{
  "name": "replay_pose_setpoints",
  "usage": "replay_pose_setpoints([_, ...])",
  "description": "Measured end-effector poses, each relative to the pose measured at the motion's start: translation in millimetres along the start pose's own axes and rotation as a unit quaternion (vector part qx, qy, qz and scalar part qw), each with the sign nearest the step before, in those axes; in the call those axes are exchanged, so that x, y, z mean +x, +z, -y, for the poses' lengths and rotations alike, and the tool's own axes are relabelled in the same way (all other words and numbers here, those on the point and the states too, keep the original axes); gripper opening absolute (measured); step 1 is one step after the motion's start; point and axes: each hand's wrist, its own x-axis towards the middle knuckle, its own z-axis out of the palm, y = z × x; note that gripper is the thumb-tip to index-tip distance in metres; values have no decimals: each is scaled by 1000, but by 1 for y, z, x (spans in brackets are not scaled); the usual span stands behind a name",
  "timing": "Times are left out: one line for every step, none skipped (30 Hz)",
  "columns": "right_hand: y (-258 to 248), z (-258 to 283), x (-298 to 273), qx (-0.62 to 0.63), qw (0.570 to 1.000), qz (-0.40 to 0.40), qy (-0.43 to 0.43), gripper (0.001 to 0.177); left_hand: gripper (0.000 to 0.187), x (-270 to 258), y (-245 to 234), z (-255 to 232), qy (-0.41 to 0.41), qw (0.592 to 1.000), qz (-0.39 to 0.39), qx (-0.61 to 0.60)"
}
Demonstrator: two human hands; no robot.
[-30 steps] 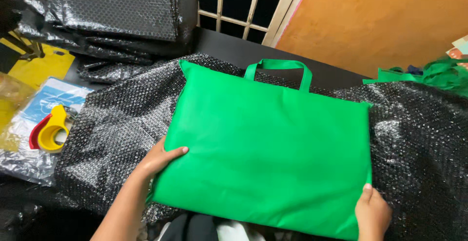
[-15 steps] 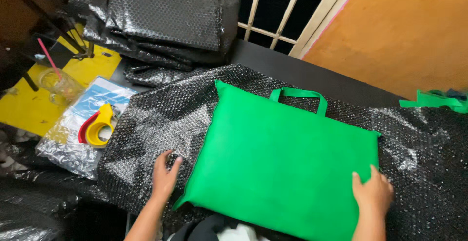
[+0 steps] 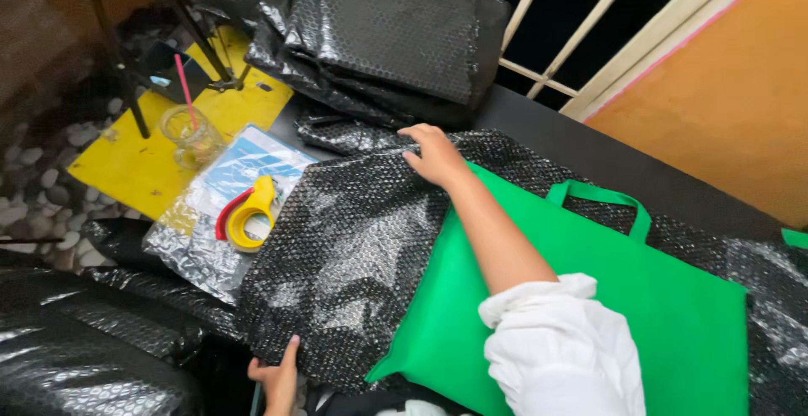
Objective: The person brushes a green bag containing a pillow, wraps the bag in black bubble wrap, and applies tape using a dispenser.
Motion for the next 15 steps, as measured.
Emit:
replay_pose_setpoints([24,-1,21,-10,999,43,-8,52,105,6,3,4,-37,998,32,-30])
replay_pose_setpoints([46,-14,32,-6,999,43,-16,52,105,0,1,-5,-36,998,25,-36])
replay_pose_setpoints([68,-27,44,-33,997,72,10,58,102,-5,0,-13,-50,997,48,-44])
replay_pose_setpoints([92,-41,49,-59,992,106,40,64,101,-15,-3,-17,-68,994,71,-49])
replay_pose_setpoints([90,-31,52,-55,992,109,35,64,101,-17,-6,-21,-70,994,65,-51])
replay_pose_setpoints([86,-24,51,-96,973,170,121,61,79,-21,-8,-24,-66,988,85,-108])
replay_pose_setpoints([80,-17,49,-137,942,228,205,58,58,-25,-9,-26,-61,979,106,-165])
replay_pose_setpoints([82,-22,47,-137,941,231,205,58,58,-27,-14,-29,-64,979,105,-164])
replay_pose_setpoints([83,-27,44,-153,935,242,209,64,48,-29,-19,-31,-80,965,136,-211])
replay_pose_setpoints([81,-34,39,-171,928,251,215,72,39,-32,-22,-34,-96,947,169,-256])
replay_pose_setpoints([75,-34,38,-172,927,253,218,72,39,-34,-33,-43,-99,947,171,-255])
replay_pose_setpoints([66,-35,35,-152,935,245,206,65,33,-39,-44,-50,-108,950,222,-189])
replay_pose_setpoints([57,-35,31,-131,943,237,193,58,27,-44,-54,-58,-116,947,272,-123])
replay_pose_setpoints([53,-52,29,-134,941,238,198,58,27,-71,-61,-94,-119,946,276,-121])
replay_pose_setpoints([48,-69,26,-130,964,199,119,50,47,-99,-69,-129,-162,940,259,-152])
